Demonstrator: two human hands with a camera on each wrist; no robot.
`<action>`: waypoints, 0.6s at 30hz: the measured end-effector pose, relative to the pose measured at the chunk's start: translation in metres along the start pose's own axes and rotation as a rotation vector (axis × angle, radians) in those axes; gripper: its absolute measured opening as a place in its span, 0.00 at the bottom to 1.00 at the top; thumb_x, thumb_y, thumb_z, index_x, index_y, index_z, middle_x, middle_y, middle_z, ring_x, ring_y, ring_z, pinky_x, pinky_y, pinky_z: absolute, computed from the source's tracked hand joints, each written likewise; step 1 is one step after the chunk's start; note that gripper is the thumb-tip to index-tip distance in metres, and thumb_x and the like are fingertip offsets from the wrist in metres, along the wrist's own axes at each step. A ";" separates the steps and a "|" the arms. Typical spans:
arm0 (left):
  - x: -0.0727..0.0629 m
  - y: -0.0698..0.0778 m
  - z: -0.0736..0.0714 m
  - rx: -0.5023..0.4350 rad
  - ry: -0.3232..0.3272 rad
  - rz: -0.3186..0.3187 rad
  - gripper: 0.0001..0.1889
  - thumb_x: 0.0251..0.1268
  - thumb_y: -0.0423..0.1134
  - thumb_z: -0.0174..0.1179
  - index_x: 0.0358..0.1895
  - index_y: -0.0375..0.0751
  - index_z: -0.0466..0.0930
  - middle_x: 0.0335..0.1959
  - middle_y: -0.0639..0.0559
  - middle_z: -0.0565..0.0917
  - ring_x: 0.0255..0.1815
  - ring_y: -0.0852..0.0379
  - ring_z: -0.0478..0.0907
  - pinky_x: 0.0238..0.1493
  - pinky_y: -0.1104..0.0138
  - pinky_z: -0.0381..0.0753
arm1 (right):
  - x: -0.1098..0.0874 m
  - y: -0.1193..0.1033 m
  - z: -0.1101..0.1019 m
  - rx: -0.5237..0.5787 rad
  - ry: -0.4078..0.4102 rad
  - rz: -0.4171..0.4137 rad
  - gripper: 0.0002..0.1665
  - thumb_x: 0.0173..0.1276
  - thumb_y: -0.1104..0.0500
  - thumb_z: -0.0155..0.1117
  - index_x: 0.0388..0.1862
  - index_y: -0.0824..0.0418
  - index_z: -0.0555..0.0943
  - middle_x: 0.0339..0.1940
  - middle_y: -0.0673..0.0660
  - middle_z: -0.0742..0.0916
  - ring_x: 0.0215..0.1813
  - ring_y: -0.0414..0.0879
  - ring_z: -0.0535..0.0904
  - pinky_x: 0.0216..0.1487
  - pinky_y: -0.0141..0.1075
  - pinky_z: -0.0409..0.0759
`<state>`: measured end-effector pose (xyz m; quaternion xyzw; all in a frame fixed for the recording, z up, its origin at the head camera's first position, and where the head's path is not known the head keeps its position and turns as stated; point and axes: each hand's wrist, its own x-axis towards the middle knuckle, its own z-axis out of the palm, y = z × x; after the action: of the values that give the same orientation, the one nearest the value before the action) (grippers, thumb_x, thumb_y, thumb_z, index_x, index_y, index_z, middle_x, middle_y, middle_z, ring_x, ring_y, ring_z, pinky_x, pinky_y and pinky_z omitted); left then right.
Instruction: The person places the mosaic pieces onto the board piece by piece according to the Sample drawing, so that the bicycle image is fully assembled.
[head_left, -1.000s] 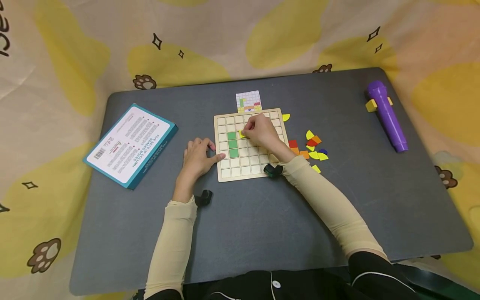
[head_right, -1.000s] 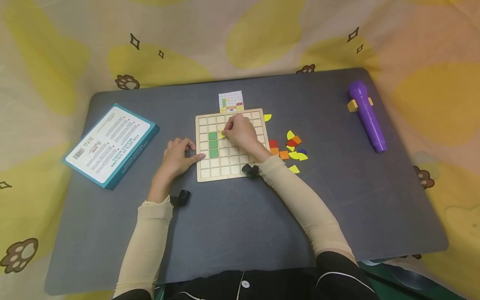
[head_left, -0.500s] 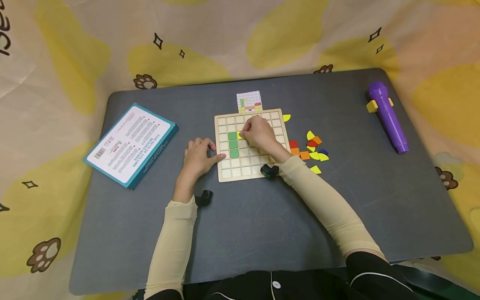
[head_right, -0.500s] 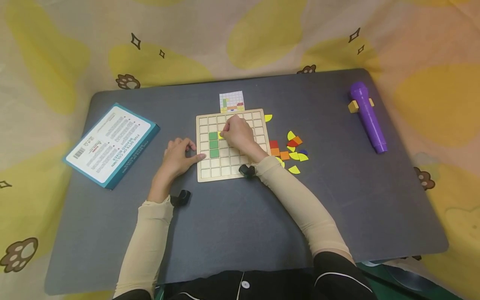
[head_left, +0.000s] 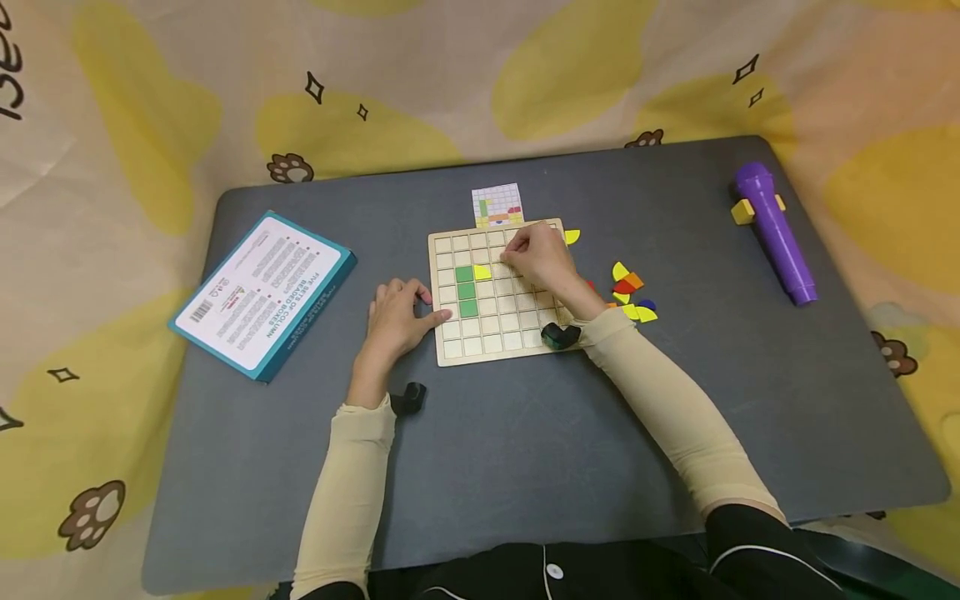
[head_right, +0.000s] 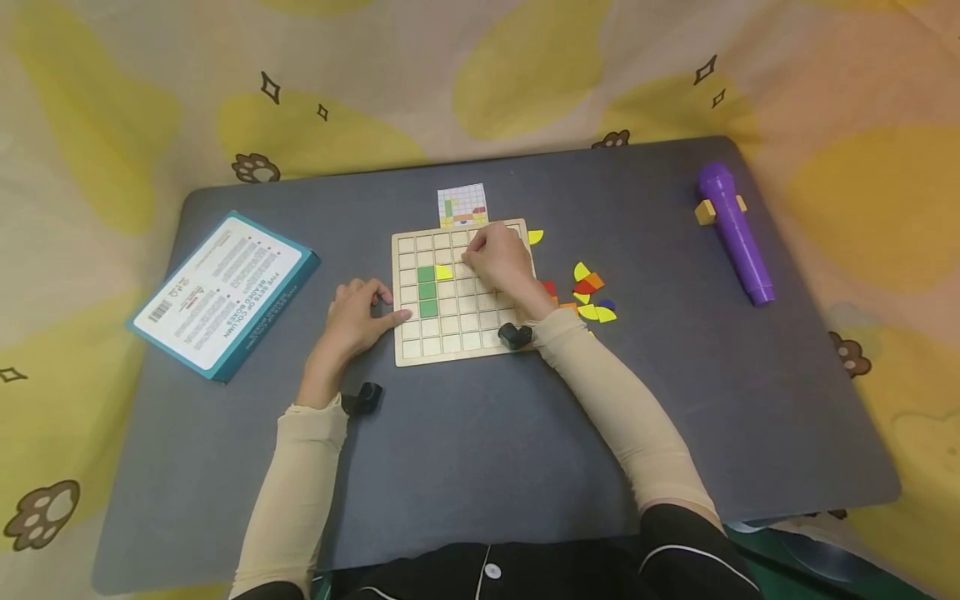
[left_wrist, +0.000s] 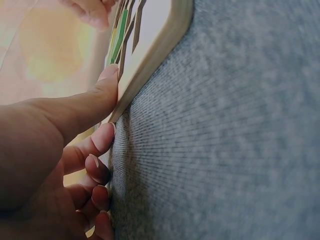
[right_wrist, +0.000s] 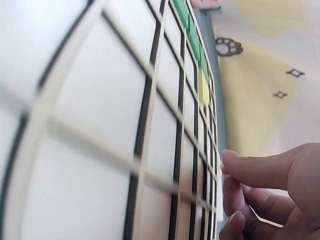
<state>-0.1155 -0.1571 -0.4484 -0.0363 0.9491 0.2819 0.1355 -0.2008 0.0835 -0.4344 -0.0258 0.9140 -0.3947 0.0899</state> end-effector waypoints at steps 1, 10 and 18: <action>0.000 0.000 0.000 -0.001 0.002 0.001 0.21 0.69 0.55 0.72 0.46 0.43 0.75 0.46 0.42 0.71 0.55 0.42 0.62 0.54 0.52 0.59 | 0.001 0.004 -0.004 -0.001 0.010 0.003 0.06 0.70 0.59 0.73 0.35 0.61 0.90 0.31 0.55 0.88 0.38 0.49 0.81 0.40 0.38 0.73; 0.001 0.000 0.000 -0.006 0.006 0.012 0.21 0.69 0.55 0.72 0.47 0.42 0.75 0.46 0.42 0.71 0.54 0.42 0.62 0.53 0.52 0.58 | 0.011 0.041 -0.044 -0.029 0.042 0.047 0.12 0.73 0.64 0.68 0.53 0.66 0.86 0.51 0.64 0.81 0.54 0.58 0.74 0.57 0.50 0.72; 0.000 -0.001 0.000 -0.004 0.004 0.020 0.21 0.70 0.55 0.71 0.47 0.42 0.76 0.45 0.42 0.70 0.54 0.42 0.61 0.53 0.52 0.58 | 0.013 0.067 -0.064 -0.042 0.033 0.023 0.18 0.74 0.67 0.68 0.61 0.69 0.82 0.59 0.70 0.78 0.58 0.62 0.70 0.63 0.54 0.68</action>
<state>-0.1153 -0.1578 -0.4483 -0.0276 0.9492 0.2850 0.1308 -0.2233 0.1737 -0.4418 -0.0104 0.9237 -0.3747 0.0788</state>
